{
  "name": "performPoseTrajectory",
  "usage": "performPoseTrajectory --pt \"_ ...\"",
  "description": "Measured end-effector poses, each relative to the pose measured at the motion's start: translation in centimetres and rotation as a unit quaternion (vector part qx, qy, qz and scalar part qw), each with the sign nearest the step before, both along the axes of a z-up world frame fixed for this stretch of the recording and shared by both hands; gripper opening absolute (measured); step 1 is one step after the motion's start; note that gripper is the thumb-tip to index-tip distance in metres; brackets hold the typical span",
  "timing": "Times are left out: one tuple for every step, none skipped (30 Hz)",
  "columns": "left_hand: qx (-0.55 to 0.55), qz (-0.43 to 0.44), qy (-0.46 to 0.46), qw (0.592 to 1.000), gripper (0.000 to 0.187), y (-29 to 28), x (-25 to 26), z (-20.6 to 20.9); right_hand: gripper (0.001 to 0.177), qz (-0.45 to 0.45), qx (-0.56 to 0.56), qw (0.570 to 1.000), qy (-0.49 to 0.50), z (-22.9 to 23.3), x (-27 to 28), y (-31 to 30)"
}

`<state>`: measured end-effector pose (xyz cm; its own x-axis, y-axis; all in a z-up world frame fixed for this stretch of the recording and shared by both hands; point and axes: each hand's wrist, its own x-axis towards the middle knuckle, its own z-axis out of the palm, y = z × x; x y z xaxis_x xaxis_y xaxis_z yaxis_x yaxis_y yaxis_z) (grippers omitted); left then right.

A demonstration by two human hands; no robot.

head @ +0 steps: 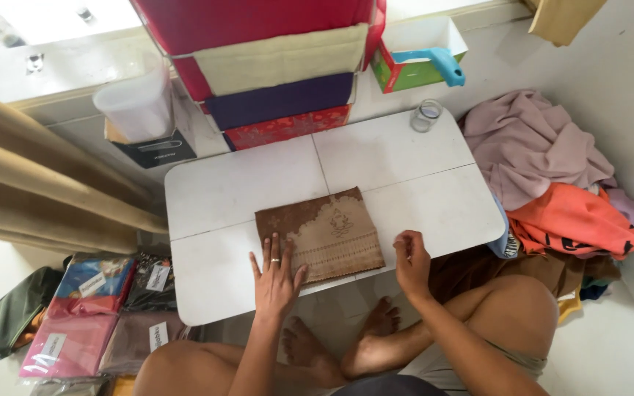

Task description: Cleaning fabric items with a lint roller and folding them neatly on a table.

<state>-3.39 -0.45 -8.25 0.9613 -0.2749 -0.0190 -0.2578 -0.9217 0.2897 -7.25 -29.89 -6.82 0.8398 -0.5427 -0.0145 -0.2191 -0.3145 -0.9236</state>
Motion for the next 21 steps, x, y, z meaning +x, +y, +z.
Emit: performPoseTrajectory --pt "0.026 0.009 0.006 1.0 0.067 0.0 -0.2 -0.3 0.025 0.027 -0.041 0.999 0.01 0.4 0.0 -0.3" --pt "0.024 0.006 0.006 1.0 0.067 -0.4 0.2 -0.1 0.025 0.024 -0.043 0.999 0.01 1.2 1.9 -1.0" --pt "0.046 0.024 0.003 0.999 0.065 -0.6 0.6 0.2 0.028 0.086 -0.096 0.991 -0.026 1.9 3.7 -1.5" --pt "0.068 0.043 0.001 0.997 0.063 -0.8 0.9 0.4 0.032 0.146 -0.148 0.976 -0.061 2.6 5.4 -2.0" --pt "0.067 0.042 -0.003 0.997 0.063 -1.1 1.5 0.3 0.032 0.145 -0.149 0.976 -0.065 3.6 7.4 -1.9" --pt "0.062 0.043 -0.01 0.997 0.062 -1.4 2.1 0.2 0.033 0.206 -0.163 0.963 -0.051 4.7 9.4 -1.8" --pt "0.056 0.044 -0.017 0.997 0.061 -1.7 2.8 0.2 0.034 0.266 -0.178 0.946 -0.037 5.9 11.5 -1.8" --pt "0.055 0.045 -0.022 0.997 0.061 -1.9 3.4 0.2 0.034 0.266 -0.18 0.946 -0.042 6.0 13.3 -1.7" --pt "0.05 0.032 -0.027 0.998 0.062 -2.2 3.9 0.1 0.036 0.323 -0.144 0.935 0.017 6.1 15.1 -1.6" --pt "0.045 0.019 -0.033 0.998 0.063 -2.5 4.6 0.0 0.037 0.378 -0.107 0.916 0.075 6.2 17.0 -1.5" --pt "0.043 0.022 -0.036 0.998 0.063 -2.6 5.0 -0.3 0.037 0.38 -0.11 0.916 0.072 5.7 18.2 -1.6" --pt "0.03 0.013 -0.022 0.999 0.066 -2.6 5.5 -0.6 0.041 0.412 -0.09 0.897 0.136 5.1 19.4 -1.6" --pt "0.018 0.006 -0.005 1.0 0.069 -2.6 5.8 -1.0 0.045 0.442 -0.069 0.871 0.201 4.3 20.5 -1.5" --pt "0.017 0.01 -0.006 1.0 0.069 -2.6 6.2 -1.0 0.045 0.446 -0.071 0.87 0.2 4.1 21.4 -1.4" --pt "0.037 0.01 0.011 0.999 0.071 -2.6 6.2 -1.0 0.043 0.468 -0.088 0.846 0.24 3.7 21.9 -1.3" --pt "0.057 0.009 0.028 0.998 0.072 -2.5 6.2 -1.1 0.042 0.489 -0.104 0.82 0.28 3.2 22.5 -1.3" --pt "0.057 0.012 0.032 0.998 0.072 -2.6 6.1 -0.1 0.042 0.492 -0.103 0.817 0.283 3.4 22.7 -1.2" --pt "0.071 0.007 0.046 0.996 0.074 -2.7 6.0 0.9 0.045 0.503 -0.099 0.8 0.312 3.5 23.0 -1.2" --pt "0.085 0.0 0.062 0.994 0.076 -2.8 5.9 1.8 0.048 0.513 -0.092 0.783 0.341 3.6 23.1 -1.3" --pt "0.086 0.0 0.067 0.994 0.076 -2.8 6.2 1.9 0.048 0.514 -0.089 0.781 0.344 3.7 23.4 -1.2" --pt "0.084 -0.004 0.072 0.994 0.078 -2.7 6.2 2.0 0.056 0.535 -0.102 0.756 0.363 3.7 23.4 -1.3"
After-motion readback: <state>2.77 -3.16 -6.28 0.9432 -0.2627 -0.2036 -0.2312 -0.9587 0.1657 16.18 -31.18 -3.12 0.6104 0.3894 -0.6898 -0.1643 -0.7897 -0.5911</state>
